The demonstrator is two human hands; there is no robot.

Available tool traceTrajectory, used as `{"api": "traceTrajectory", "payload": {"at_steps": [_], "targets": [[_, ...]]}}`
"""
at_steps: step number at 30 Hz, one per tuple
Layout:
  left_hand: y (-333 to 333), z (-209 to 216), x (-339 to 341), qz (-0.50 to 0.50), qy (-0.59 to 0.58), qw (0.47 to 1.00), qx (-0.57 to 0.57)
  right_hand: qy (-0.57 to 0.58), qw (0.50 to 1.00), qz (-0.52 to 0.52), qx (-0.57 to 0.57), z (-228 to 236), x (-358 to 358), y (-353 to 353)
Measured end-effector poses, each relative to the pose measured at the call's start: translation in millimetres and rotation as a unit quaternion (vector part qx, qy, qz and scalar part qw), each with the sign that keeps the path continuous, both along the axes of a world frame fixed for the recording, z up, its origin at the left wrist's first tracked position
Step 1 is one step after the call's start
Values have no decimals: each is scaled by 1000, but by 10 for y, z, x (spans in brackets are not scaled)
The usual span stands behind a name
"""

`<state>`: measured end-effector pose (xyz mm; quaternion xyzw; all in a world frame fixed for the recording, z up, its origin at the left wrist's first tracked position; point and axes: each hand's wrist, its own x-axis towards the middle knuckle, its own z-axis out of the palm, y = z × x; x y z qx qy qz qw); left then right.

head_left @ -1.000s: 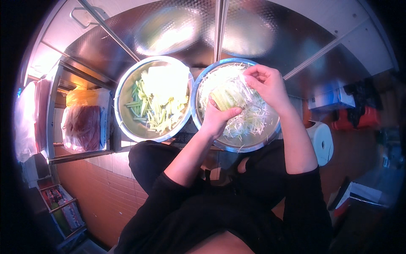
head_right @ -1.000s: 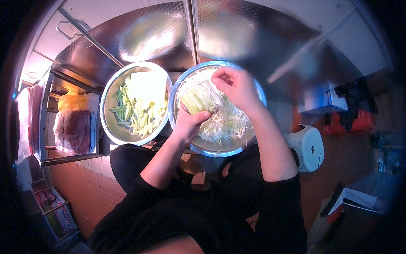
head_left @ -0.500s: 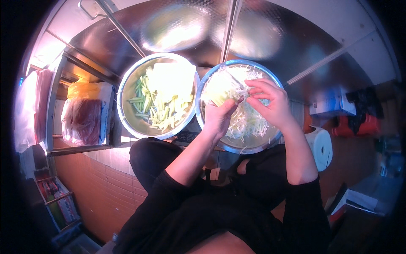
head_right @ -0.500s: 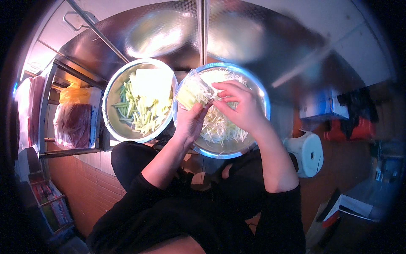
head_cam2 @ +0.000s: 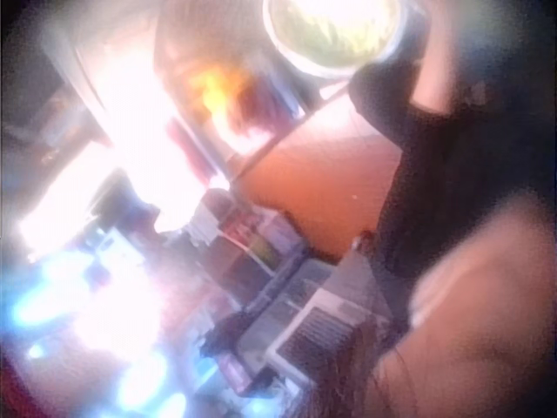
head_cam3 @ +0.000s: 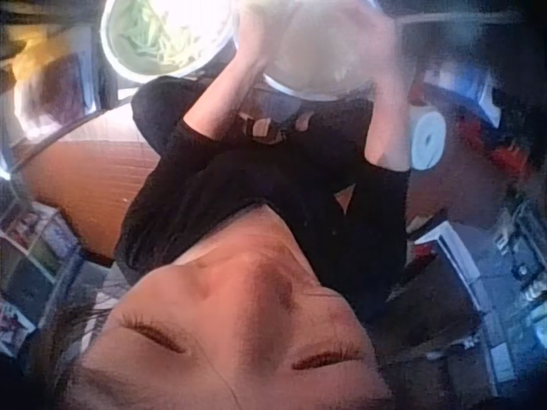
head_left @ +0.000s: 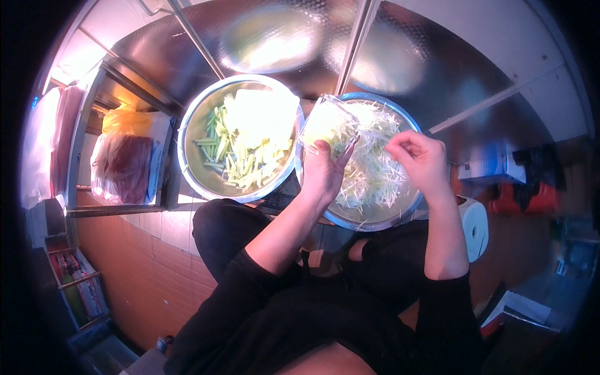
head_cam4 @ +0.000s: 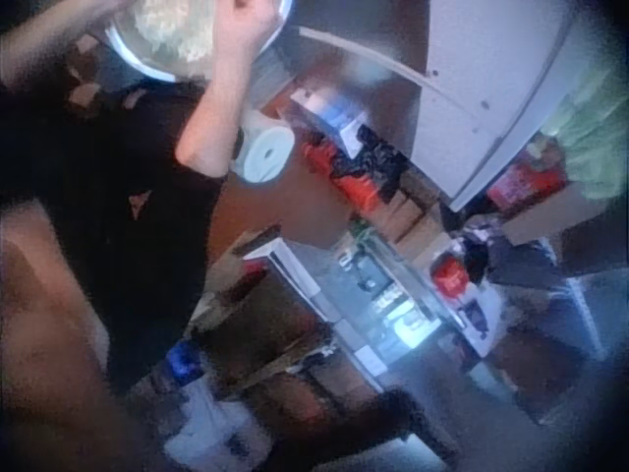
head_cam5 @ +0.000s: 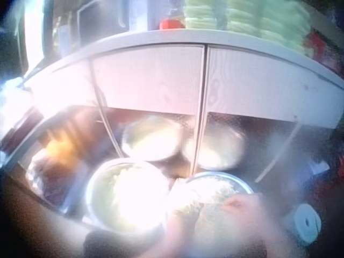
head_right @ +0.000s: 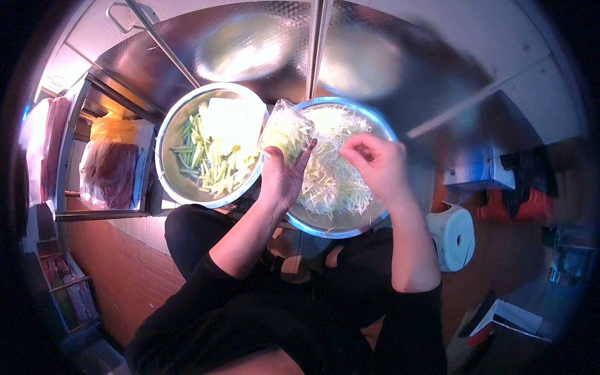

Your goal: The person assembles food rolls by hand, placing shredded vegetables and a flat sheet onto a wrapper and rolling them into a cylindrical shape. The finished rolls are placed into a plastic container on the counter.

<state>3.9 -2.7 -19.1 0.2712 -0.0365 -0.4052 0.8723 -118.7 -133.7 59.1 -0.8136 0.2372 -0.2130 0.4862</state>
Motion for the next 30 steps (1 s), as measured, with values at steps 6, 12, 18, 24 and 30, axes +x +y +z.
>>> {"api": "traceTrajectory", "payload": {"at_steps": [6, 12, 18, 24, 30], "targets": [[-3, -46, 4, -9, -1, 1000, -6, 91, 983, -7, -160, -93, 93, 95], [10, -132, -89, -27, 23, 996, -81, -104, 964, -4, -244, -274, 371, 287], [-8, 13, -135, -24, -11, 999, -27, -117, 977, -54, -170, -263, 424, 328], [-19, 151, -118, -10, 18, 1000, -7, -76, 990, -51, -109, -187, 173, 170], [5, 30, -371, -64, -58, 996, -20, -246, 965, -50, 74, -250, 435, 401]]}}
